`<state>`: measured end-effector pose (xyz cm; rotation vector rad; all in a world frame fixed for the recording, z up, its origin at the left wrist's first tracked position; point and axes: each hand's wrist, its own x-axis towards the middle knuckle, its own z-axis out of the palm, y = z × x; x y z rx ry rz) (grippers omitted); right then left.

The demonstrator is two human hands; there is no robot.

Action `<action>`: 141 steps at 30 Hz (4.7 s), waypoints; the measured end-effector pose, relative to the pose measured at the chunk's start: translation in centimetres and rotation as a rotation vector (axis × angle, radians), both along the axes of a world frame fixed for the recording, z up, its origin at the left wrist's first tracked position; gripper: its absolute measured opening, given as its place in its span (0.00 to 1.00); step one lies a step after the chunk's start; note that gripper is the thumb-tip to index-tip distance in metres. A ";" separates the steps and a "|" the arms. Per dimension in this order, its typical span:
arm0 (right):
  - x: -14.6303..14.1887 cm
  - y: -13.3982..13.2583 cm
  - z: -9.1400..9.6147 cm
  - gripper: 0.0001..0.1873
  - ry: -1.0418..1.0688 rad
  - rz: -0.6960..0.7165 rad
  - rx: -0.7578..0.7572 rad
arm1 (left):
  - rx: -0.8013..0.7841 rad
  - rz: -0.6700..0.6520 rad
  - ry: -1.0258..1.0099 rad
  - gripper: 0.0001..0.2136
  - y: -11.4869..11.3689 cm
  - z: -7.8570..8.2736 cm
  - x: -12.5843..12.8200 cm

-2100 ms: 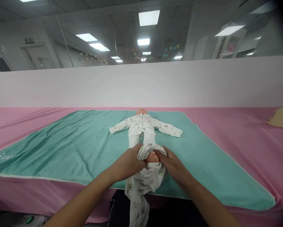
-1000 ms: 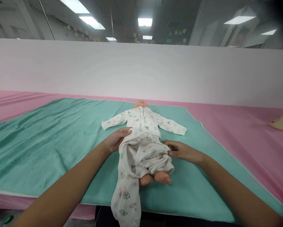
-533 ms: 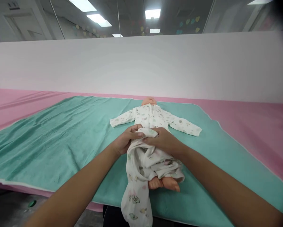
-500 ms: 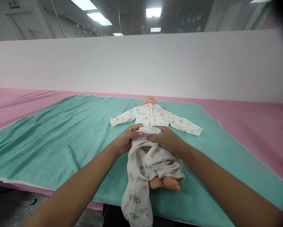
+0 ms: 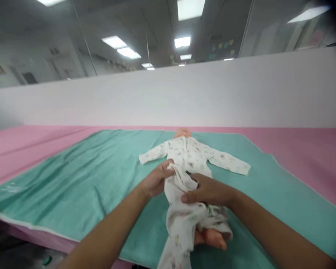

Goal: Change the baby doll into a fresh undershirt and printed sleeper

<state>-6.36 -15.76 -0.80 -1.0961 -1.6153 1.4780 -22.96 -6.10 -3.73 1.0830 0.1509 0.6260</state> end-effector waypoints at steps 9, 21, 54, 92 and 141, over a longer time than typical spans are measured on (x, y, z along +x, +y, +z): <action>-0.4 0.9 -1.2 0.26 0.487 -0.107 -0.051 | 0.177 -0.142 0.262 0.12 -0.7 -0.2 -0.4; 0.5 -0.2 -0.8 0.19 0.082 0.131 -0.128 | 0.048 -0.100 0.068 0.18 -1.2 -0.7 0.1; 0.2 0.2 -1.3 0.20 0.357 -0.127 -0.078 | -0.013 0.067 0.085 0.19 -2.1 0.2 0.2; 0.4 0.0 -1.3 0.28 0.251 -0.050 -0.043 | -0.015 -0.080 0.025 0.20 -2.4 0.5 0.2; 0.5 0.2 -1.9 0.21 0.391 0.038 -0.031 | 0.121 0.183 0.104 0.24 -2.2 0.6 0.8</action>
